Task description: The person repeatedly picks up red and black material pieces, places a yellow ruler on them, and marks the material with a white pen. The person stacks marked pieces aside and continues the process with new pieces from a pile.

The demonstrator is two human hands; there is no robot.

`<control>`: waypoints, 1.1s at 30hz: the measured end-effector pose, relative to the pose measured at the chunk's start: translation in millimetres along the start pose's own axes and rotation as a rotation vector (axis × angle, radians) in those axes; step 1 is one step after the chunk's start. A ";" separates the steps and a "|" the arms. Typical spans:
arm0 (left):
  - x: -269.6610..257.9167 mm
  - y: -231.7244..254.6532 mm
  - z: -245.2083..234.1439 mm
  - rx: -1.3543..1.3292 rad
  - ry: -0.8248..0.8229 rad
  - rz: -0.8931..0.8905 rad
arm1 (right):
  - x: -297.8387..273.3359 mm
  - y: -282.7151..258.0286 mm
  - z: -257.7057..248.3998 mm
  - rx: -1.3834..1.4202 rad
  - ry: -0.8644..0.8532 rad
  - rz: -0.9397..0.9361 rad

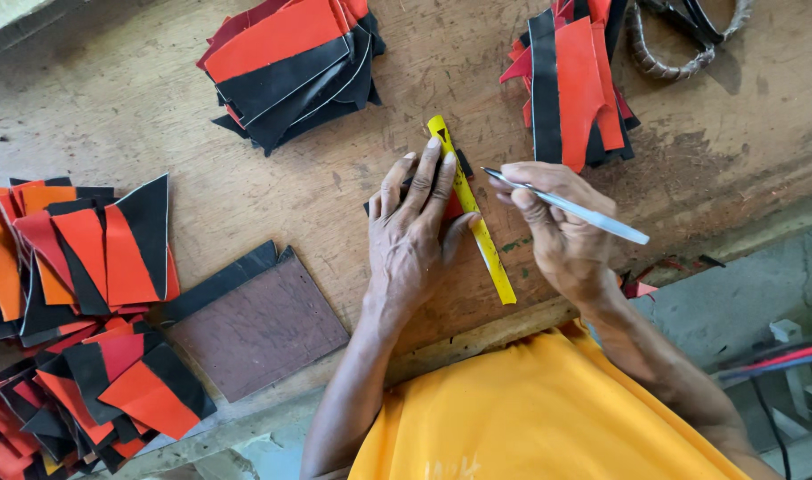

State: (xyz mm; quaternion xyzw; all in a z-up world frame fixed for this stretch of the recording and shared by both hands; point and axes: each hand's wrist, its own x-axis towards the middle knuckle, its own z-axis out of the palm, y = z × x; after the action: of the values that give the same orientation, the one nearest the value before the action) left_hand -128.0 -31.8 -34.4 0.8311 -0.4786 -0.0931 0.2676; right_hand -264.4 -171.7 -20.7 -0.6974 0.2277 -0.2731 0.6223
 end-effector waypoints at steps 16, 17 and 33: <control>-0.6 -1.3 -0.2 0.010 -0.001 -0.002 | 21.3 4.1 20.8 -0.260 0.003 -0.081; -0.6 -1.3 -0.1 0.008 -0.004 -0.005 | 21.7 3.9 21.1 -0.266 0.004 -0.067; -0.7 -3.1 4.8 -0.006 0.003 -0.006 | 6.3 -7.4 11.1 -0.539 -0.066 -0.129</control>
State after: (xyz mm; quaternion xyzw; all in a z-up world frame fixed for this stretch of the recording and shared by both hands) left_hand -128.1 -31.6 -40.2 0.8320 -0.4752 -0.0941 0.2704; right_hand -252.5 -166.6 -13.6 -0.8594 0.2267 -0.2188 0.4026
